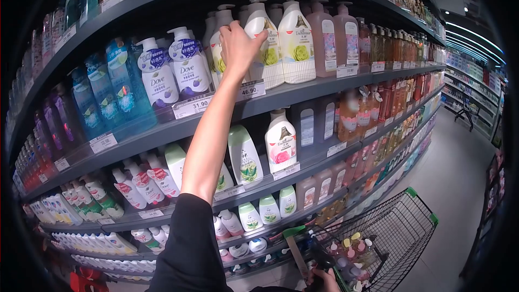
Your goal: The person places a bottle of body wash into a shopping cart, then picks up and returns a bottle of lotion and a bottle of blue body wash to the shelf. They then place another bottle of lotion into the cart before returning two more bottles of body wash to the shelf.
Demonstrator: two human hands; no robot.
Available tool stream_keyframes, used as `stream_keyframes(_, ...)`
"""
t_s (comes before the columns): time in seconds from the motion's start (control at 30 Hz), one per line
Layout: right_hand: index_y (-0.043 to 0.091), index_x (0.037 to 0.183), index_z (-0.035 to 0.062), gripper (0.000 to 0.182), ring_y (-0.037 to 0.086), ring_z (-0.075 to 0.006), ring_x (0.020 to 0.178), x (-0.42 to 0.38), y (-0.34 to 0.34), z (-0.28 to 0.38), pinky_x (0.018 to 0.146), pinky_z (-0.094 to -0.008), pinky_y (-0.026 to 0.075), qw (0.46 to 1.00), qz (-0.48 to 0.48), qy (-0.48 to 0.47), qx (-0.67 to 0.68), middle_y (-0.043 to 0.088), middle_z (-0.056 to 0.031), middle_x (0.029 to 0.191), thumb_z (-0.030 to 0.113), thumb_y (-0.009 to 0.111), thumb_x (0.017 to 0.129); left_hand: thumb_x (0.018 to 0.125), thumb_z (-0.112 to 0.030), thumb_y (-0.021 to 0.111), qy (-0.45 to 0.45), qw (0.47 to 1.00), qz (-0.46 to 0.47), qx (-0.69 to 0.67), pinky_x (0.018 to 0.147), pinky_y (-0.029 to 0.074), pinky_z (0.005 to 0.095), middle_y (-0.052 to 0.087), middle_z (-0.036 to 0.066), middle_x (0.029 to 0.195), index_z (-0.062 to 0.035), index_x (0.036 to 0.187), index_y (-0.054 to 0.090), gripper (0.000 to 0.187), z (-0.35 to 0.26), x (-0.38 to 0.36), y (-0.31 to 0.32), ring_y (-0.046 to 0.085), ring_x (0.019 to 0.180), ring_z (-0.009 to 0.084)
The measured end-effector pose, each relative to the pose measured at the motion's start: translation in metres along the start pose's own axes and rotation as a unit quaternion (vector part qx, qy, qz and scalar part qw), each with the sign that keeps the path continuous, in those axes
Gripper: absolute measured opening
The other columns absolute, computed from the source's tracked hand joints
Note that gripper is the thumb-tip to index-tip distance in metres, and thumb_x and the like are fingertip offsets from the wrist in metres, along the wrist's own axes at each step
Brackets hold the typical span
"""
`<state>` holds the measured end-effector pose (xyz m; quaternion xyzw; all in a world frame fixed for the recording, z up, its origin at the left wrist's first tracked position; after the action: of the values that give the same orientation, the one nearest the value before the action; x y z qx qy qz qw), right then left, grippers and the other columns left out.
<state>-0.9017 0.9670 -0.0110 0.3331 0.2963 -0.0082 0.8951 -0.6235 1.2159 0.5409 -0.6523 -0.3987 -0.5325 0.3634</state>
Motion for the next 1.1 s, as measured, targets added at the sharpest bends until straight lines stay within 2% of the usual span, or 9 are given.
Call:
stream_keyframes(0.1, 0.057, 0.082, 0.0104, 0.018, 0.052, -0.0142, 0.054, 0.003, -0.004, -0.001, 0.050, -0.0288, 0.042, 0.999, -0.019, -0.034, -0.023, 0.055, -0.0012, 0.066, 0.026, 0.057, 0.091, 0.067, -0.047, 0.081, -0.094, 0.986, 0.092, 0.102, 0.090, 0.046, 0.0462, 0.051, 0.026, 0.115, 0.0065, 0.111, 0.059, 0.072, 0.002, 0.001, 0.020, 0.053, 0.112, 0.0395)
stream_keyframes(0.3, 0.056, 0.087, 0.0126, 0.012, 0.052, -0.0138, 0.054, -0.004, -0.003, 0.003, 0.047, -0.0272, 0.042, 0.997, -0.032, -0.064, -0.032, 0.054, -0.0007, 0.066, 0.025, 0.057, 0.090, 0.066, -0.037, 0.084, -0.106, 0.980, 0.095, 0.140, 0.086, 0.049, 0.0467, 0.056, 0.025, 0.111, 0.0056, 0.112, 0.052, 0.070, -0.004, 0.003, 0.022, 0.057, 0.107, 0.0390)
stream_keyframes(0.4, 0.055, 0.088, 0.0130, 0.012, 0.053, -0.0138, 0.055, -0.005, 0.003, 0.006, 0.047, -0.0279, 0.043, 0.997, -0.019, -0.075, -0.027, 0.054, -0.0005, 0.066, 0.024, 0.058, 0.090, 0.066, -0.034, 0.085, -0.141, 0.976, 0.160, 0.048, 0.082, 0.050, 0.0482, 0.063, 0.024, 0.100, 0.0017, 0.112, 0.047, 0.069, -0.012, 0.002, 0.020, 0.063, 0.095, 0.0398)
stream_keyframes(0.53, 0.054, 0.090, 0.0129, 0.011, 0.053, -0.0141, 0.055, -0.014, 0.008, 0.011, 0.049, -0.0284, 0.044, 0.996, -0.033, -0.070, -0.038, 0.054, -0.0004, 0.067, 0.024, 0.058, 0.089, 0.065, -0.032, 0.084, -0.150, 0.981, 0.124, 0.002, 0.081, 0.050, 0.0491, 0.066, 0.024, 0.092, -0.0015, 0.110, 0.043, 0.068, -0.003, -0.003, 0.024, 0.066, 0.087, 0.0406)
stream_keyframes(0.63, 0.054, 0.090, 0.0130, 0.011, 0.052, -0.0141, 0.055, -0.015, 0.009, 0.013, 0.051, -0.0286, 0.045, 0.996, -0.024, -0.081, -0.036, 0.054, -0.0005, 0.067, 0.023, 0.058, 0.089, 0.064, -0.029, 0.085, -0.127, 0.985, 0.093, -0.072, 0.081, 0.050, 0.0470, 0.066, 0.023, 0.095, -0.0014, 0.109, 0.045, 0.066, 0.003, -0.003, 0.018, 0.066, 0.089, 0.0391)
stream_keyframes(0.7, 0.055, 0.091, 0.0127, 0.011, 0.052, -0.0142, 0.056, -0.016, 0.009, 0.011, 0.052, -0.0290, 0.046, 0.998, -0.020, -0.057, -0.036, 0.054, -0.0008, 0.068, 0.023, 0.058, 0.089, 0.063, -0.023, 0.087, -0.102, 0.983, 0.082, -0.128, 0.073, 0.055, 0.0388, 0.064, 0.020, 0.096, 0.0015, 0.113, 0.044, 0.071, 0.007, -0.001, 0.018, 0.067, 0.087, 0.0281)
stream_keyframes(0.8, 0.056, 0.092, 0.0123, 0.012, 0.052, -0.0141, 0.057, -0.026, 0.018, 0.021, 0.053, -0.0292, 0.046, 0.996, -0.021, -0.064, -0.059, 0.054, -0.0007, 0.069, 0.023, 0.058, 0.090, 0.063, -0.020, 0.088, -0.071, 0.975, 0.099, -0.187, 0.071, 0.056, 0.0340, 0.064, 0.019, 0.098, 0.0026, 0.117, 0.043, 0.074, -0.010, -0.008, 0.004, 0.067, 0.088, 0.0233)
stream_keyframes(0.93, 0.056, 0.093, 0.0119, 0.012, 0.053, -0.0139, 0.058, -0.032, 0.023, 0.023, 0.053, -0.0286, 0.046, 0.994, -0.036, -0.064, -0.075, 0.054, -0.0008, 0.070, 0.023, 0.058, 0.090, 0.064, -0.016, 0.086, -0.071, 0.952, 0.112, -0.276, 0.077, 0.053, 0.0359, 0.066, 0.020, 0.096, -0.0001, 0.115, 0.045, 0.068, -0.023, -0.021, -0.006, 0.067, 0.086, 0.0254)
stream_keyframes(1.1, 0.056, 0.094, 0.0122, 0.011, 0.053, -0.0133, 0.058, -0.019, 0.015, 0.018, 0.052, -0.0274, 0.045, 0.996, -0.031, -0.064, -0.054, 0.054, -0.0001, 0.069, 0.022, 0.057, 0.090, 0.071, -0.014, 0.085, 0.051, 0.943, 0.018, -0.328, 0.080, 0.053, 0.0317, 0.063, 0.015, 0.102, -0.0015, 0.122, 0.042, 0.067, -0.041, -0.014, -0.034, 0.064, 0.094, 0.0197)
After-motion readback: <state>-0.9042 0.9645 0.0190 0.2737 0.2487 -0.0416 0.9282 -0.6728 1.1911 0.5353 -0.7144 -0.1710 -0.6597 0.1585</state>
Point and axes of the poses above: each hand's wrist, its own x-axis towards the middle knuckle, its own y-axis out of the palm, z = x × y, the point moved 8 cm from there along x, towards the middle knuckle
